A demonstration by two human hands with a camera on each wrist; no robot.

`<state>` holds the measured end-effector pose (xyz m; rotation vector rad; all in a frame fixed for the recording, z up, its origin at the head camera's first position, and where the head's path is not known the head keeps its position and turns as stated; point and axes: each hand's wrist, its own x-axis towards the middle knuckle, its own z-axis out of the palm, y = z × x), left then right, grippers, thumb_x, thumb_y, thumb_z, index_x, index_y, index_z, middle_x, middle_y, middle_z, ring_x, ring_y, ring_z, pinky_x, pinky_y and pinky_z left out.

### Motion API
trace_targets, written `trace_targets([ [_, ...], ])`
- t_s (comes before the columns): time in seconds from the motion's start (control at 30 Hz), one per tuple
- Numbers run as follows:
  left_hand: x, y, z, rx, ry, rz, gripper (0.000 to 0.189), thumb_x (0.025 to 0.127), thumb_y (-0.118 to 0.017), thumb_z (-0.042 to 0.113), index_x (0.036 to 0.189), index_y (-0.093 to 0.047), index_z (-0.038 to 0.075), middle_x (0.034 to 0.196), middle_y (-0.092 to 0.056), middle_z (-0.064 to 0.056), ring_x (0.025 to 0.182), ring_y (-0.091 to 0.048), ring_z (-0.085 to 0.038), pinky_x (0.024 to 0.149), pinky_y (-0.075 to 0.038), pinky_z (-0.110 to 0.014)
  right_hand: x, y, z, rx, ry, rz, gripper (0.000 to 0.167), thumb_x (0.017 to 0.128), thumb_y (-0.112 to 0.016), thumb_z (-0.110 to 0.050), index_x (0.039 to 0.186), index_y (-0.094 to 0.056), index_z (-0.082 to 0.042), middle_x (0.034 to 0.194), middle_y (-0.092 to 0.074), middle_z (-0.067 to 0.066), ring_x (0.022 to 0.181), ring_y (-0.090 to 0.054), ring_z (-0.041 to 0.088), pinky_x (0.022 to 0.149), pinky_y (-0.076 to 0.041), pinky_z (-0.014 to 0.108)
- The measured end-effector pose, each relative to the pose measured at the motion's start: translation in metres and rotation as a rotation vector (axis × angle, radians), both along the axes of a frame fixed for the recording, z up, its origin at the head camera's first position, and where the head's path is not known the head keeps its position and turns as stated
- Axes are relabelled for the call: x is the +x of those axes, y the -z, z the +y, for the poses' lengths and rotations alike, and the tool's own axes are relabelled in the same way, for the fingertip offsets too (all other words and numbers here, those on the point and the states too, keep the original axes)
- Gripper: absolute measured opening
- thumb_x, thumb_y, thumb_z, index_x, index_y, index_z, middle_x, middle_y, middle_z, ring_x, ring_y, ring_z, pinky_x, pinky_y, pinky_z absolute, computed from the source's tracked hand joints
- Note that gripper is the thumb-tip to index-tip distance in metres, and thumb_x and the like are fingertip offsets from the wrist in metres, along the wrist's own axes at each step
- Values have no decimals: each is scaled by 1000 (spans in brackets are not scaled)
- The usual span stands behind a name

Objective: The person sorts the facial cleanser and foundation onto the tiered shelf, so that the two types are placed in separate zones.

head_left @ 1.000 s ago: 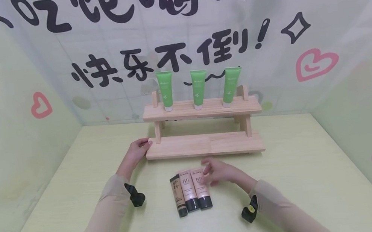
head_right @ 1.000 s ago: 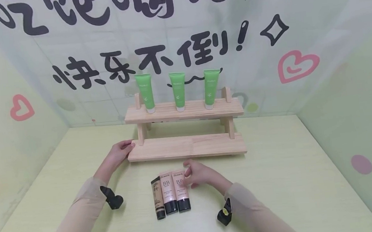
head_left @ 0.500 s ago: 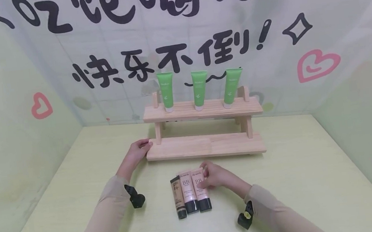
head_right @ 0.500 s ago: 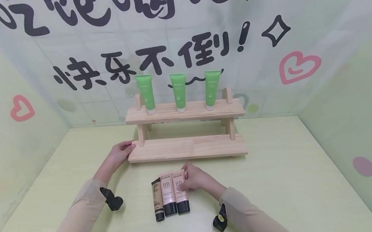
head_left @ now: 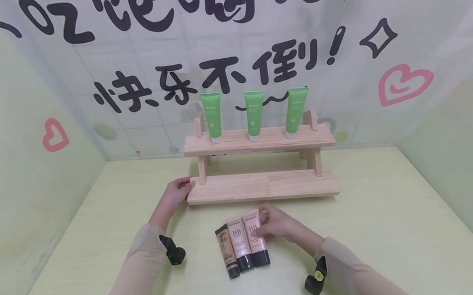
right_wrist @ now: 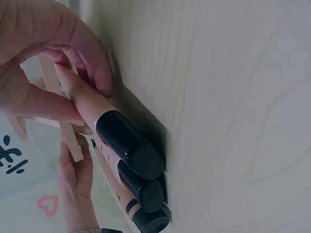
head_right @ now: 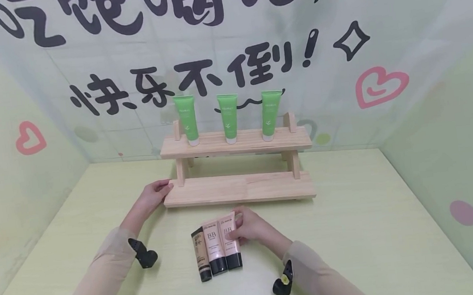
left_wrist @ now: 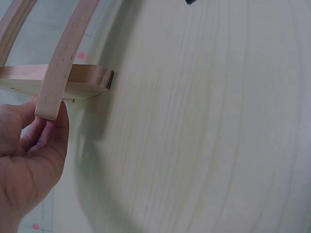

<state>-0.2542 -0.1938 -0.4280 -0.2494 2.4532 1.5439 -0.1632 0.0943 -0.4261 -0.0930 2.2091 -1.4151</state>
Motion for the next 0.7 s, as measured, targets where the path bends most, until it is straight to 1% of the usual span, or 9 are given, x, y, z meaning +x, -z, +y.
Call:
trace_targets([
  [0.2, 0, 1, 0, -10, 5, -7, 50, 96, -46, 29, 137, -37, 1, 140, -39, -20, 131, -36, -33, 109, -32, -43, -2, -6, 3, 17, 13, 27, 60, 69, -76, -8, 120, -47, 3, 102, -59, 15, 77, -60, 19, 65, -55, 30],
  [0.4, 0, 1, -1, -12, 6, -3, 50, 96, -46, 29, 137, -37, 1, 140, -39, -21, 132, -35, -33, 109, -31, -43, -5, -13, 4, -44, 17, 36, 48, 71, -74, -5, 113, -52, 3, 99, -59, 15, 78, -61, 19, 67, -56, 32],
  [0.53, 0, 1, -1, -12, 7, -3, 50, 96, -46, 29, 137, -37, 1, 141, -39, -21, 131, -36, -33, 108, -32, -43, -7, -18, 3, -72, 28, 37, 49, 72, -73, -5, 115, -52, 4, 103, -59, 16, 80, -61, 20, 69, -56, 32],
  [0.7, 0, 1, 0, -5, 0, -9, 50, 96, -46, 29, 137, -37, 1, 140, -39, -21, 131, -37, -33, 108, -32, -43, -11, -28, -1, -97, 46, 57, 48, 72, -73, -5, 114, -52, 4, 104, -60, 17, 82, -62, 21, 70, -56, 33],
])
